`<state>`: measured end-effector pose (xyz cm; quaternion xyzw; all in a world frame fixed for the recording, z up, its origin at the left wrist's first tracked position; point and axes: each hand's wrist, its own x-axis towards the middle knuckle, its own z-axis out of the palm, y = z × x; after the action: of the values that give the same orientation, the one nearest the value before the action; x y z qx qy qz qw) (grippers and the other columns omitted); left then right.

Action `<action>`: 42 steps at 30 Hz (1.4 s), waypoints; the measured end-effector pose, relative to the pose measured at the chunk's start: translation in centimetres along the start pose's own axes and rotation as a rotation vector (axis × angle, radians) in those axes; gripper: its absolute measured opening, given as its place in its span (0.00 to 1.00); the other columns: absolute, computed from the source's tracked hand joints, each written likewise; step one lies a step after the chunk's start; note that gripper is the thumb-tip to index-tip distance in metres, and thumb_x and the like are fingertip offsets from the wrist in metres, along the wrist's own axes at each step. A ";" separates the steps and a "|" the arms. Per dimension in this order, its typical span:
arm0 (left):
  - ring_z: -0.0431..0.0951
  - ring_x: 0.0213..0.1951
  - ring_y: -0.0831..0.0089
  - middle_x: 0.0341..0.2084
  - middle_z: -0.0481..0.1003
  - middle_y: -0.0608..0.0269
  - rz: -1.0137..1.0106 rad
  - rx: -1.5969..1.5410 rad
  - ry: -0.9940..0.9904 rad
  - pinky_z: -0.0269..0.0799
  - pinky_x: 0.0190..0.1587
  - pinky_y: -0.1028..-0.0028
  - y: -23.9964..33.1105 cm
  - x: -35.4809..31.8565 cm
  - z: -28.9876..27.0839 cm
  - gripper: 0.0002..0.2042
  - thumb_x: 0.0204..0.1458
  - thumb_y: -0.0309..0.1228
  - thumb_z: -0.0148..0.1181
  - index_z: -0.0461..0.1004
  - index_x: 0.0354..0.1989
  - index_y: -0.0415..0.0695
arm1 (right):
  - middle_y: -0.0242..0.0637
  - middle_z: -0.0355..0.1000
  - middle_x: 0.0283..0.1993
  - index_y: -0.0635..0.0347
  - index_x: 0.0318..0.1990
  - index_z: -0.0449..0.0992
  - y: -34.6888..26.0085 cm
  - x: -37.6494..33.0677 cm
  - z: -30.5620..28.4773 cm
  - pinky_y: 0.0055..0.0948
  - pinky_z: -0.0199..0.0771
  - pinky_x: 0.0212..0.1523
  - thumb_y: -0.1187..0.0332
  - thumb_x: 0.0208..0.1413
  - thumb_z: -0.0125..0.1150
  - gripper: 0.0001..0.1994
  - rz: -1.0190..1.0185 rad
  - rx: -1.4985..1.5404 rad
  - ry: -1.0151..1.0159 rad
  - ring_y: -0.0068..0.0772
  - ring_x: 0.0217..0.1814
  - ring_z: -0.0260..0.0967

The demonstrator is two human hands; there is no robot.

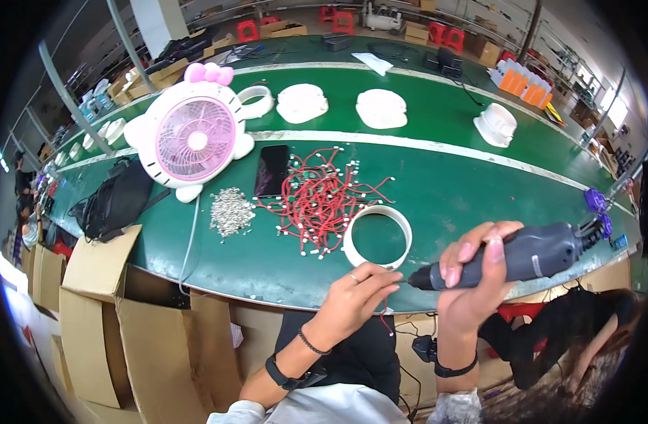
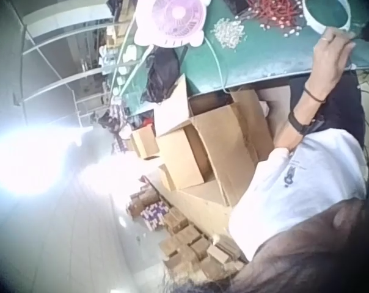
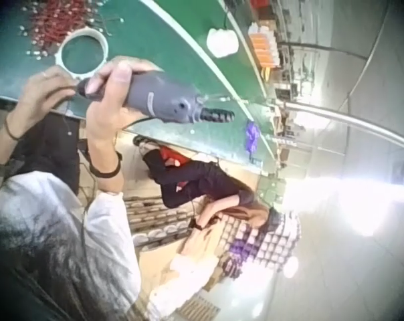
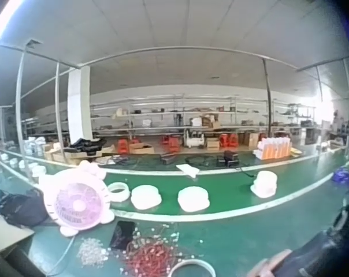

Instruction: Assembling LED lighting components into circular plastic housings using a power screwdriver on a production line.

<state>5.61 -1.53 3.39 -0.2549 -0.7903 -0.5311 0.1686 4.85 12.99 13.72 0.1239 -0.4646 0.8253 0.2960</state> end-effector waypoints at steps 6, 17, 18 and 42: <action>0.82 0.37 0.60 0.35 0.80 0.57 -0.023 0.166 0.126 0.78 0.38 0.67 -2.0 -0.1 -4.8 0.08 0.52 0.22 0.68 0.82 0.41 0.42 | 0.39 0.68 0.29 0.59 0.46 0.63 -0.9 0.5 -0.8 0.21 0.64 0.18 0.68 0.64 0.57 0.10 -0.099 -0.051 0.005 0.24 0.16 0.59; 0.61 0.69 0.48 0.67 0.64 0.50 -0.050 0.577 0.012 0.59 0.68 0.56 -2.9 1.2 -11.0 0.33 0.50 0.28 0.71 0.68 0.67 0.45 | 0.47 0.62 0.65 0.61 0.67 0.56 5.0 -4.5 -8.2 0.39 0.63 0.65 0.76 0.49 0.73 0.39 -0.008 -0.680 0.358 0.38 0.64 0.62; 0.62 0.69 0.50 0.67 0.64 0.51 0.032 0.510 -0.123 0.58 0.68 0.55 -1.7 1.4 -9.0 0.32 0.50 0.31 0.71 0.69 0.66 0.47 | 0.44 0.57 0.68 0.60 0.69 0.51 5.6 -6.3 -9.3 0.41 0.61 0.66 0.78 0.48 0.72 0.43 0.091 -0.705 0.409 0.39 0.66 0.58; 0.78 0.47 0.69 0.36 0.79 0.67 0.169 0.346 -0.227 0.61 0.62 0.59 -3.7 1.7 -0.3 0.13 0.51 0.20 0.60 0.82 0.44 0.48 | 0.39 0.76 0.40 0.62 0.44 0.67 4.8 0.6 2.2 0.24 0.76 0.45 0.83 0.56 0.66 0.14 0.032 -0.594 -0.218 0.24 0.43 0.76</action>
<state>2.08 -2.55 1.63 -0.3455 -0.8593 -0.3397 0.1637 1.31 9.53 11.85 0.1124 -0.7163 0.6399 0.2547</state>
